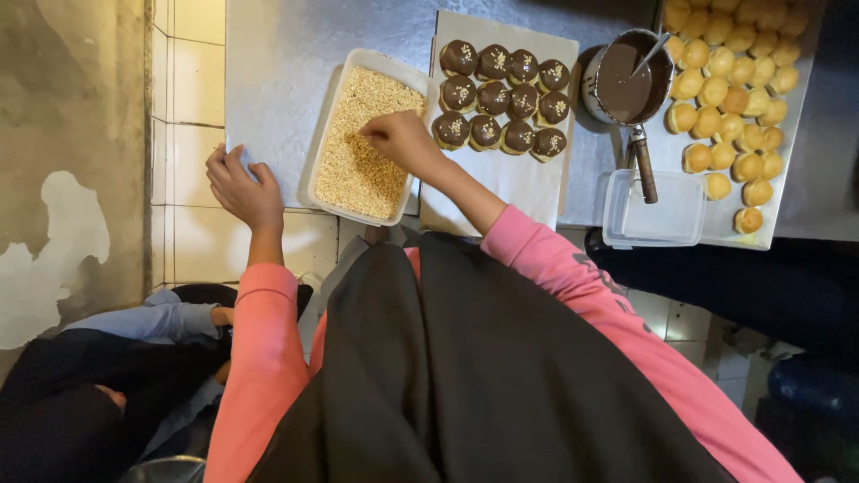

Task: Decorating small pastries by dipping them in chocolate sauce and adding toppings like crushed peanuts and chocolate sprinkles.

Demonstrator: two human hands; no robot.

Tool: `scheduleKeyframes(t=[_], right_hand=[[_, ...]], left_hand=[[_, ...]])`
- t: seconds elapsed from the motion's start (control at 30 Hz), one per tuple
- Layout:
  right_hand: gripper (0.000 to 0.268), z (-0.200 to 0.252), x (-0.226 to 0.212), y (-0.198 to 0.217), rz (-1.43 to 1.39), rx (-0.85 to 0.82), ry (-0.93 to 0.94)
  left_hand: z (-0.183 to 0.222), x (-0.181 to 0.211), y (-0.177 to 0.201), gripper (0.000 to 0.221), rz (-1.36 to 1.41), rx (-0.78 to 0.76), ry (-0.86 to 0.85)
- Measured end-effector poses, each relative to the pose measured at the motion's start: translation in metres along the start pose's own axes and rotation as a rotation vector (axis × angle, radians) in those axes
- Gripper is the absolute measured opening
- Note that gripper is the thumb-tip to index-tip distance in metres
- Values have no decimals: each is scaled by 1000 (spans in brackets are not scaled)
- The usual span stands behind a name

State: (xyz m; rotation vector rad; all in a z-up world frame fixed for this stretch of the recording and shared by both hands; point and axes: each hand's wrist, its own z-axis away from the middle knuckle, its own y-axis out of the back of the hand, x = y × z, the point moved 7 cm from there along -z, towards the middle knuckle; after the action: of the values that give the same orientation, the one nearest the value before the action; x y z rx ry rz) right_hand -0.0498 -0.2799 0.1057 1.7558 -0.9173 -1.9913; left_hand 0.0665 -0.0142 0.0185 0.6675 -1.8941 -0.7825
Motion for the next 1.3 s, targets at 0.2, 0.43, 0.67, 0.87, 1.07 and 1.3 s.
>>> scheduleKeyframes(t=[0.2,0.43,0.67,0.87,1.07,1.3], right_hand=[[22,16,42,33,-704,-53,-472],[22,46,166,125,-794,298,-504],[13,58,222,161,-259,366,-466],[15,64,209,166,50,355,-446],[15,59,209,173,20,396,-392],[12,109,216,181,-132,326,-409]], left_hand=[[-3,3,1,32,25,-16,19],[1,1,-1,30,13,1,-5],[0,1,3,30,19,1,-21],[3,4,7,32,14,-4,-21],[1,2,2,32,3,-1,-20],[-2,5,3,30,3,-3,-21]])
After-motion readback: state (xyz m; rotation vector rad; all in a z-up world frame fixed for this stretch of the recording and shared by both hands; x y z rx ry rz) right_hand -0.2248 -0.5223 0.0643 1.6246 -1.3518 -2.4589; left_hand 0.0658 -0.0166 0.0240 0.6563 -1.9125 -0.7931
